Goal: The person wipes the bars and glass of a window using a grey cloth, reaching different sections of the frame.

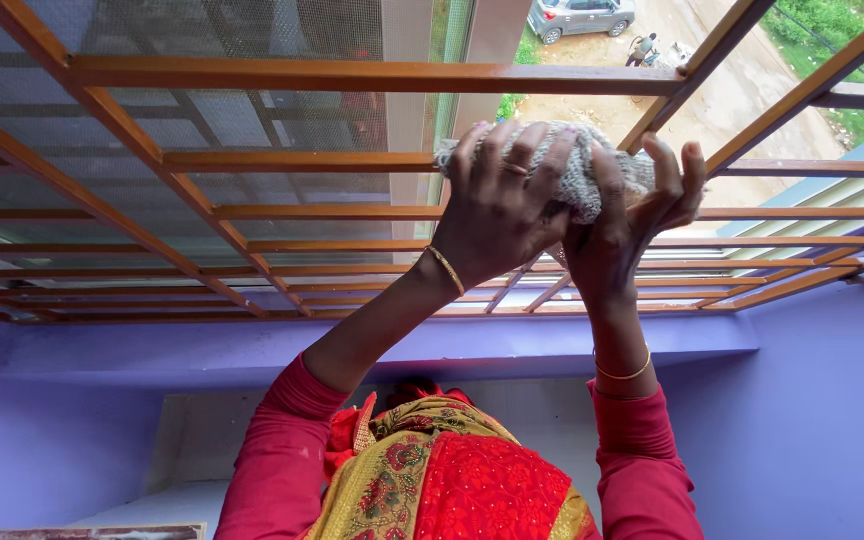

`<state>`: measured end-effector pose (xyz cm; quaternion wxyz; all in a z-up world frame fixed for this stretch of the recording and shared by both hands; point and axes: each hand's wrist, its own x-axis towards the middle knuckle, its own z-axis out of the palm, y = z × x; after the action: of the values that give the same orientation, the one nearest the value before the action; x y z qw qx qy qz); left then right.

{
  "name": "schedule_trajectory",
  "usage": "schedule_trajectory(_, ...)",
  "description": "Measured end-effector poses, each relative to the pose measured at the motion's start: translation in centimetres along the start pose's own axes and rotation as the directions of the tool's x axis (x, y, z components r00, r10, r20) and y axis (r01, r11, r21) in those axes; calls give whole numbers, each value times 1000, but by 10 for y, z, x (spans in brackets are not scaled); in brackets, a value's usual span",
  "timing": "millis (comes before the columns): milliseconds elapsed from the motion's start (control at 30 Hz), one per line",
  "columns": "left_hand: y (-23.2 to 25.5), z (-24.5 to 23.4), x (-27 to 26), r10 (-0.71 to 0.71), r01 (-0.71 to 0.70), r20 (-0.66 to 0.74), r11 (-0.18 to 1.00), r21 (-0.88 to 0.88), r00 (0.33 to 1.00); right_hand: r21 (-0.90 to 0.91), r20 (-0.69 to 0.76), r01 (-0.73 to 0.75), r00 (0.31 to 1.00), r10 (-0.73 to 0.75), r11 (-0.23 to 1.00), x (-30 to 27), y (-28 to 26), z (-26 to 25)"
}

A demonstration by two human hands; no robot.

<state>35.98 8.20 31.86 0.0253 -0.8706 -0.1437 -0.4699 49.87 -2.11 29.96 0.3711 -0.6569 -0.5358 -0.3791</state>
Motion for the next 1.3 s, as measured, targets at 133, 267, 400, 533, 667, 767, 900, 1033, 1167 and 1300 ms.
schedule_trajectory(133, -4, -3, -5, 24, -26, 27, 998, 66, 999, 20, 22, -25, 999, 24, 999, -7, -8, 5)
schedule_trajectory(267, -35, -34, -23, -25, 23, 12, 988, 154, 1000, 155, 136, -7, 991, -15, 988, -3, -45, 18)
schedule_trajectory(400, -78, -91, -54, -133, 133, -15, 979, 153, 991, 272, 185, 66, 976, -119, 960, 6, -116, 45)
schedule_trajectory(533, -119, -146, -77, -233, 224, 3, 940, 256, 973, 349, 216, 108, 957, -193, 931, 18, -192, 69)
schedule_trajectory(667, -135, -174, -92, -266, 263, -4, 952, 158, 964, 371, 210, 127, 953, -217, 920, 27, -232, 83)
schedule_trajectory(767, -133, -165, -94, -243, 248, -51, 950, 192, 969, 364, 208, 149, 949, -236, 919, 31, -223, 83)
schedule_trajectory(900, -122, -128, -87, -178, 202, -117, 950, 239, 977, 329, 191, 154, 955, -225, 932, 25, -181, 71)
schedule_trajectory(1033, -87, -84, -68, -97, 102, -55, 991, 89, 994, 207, 42, 128, 989, -140, 970, 14, -130, 54)
schedule_trajectory(1167, -58, -60, -38, 18, -19, 16, 998, 59, 1000, 176, 47, 34, 998, -43, 984, 13, -89, 19)
schedule_trajectory(1300, -32, -56, -10, 167, -164, -177, 986, 31, 970, 324, -143, 87, 989, -42, 942, 27, -67, -24)
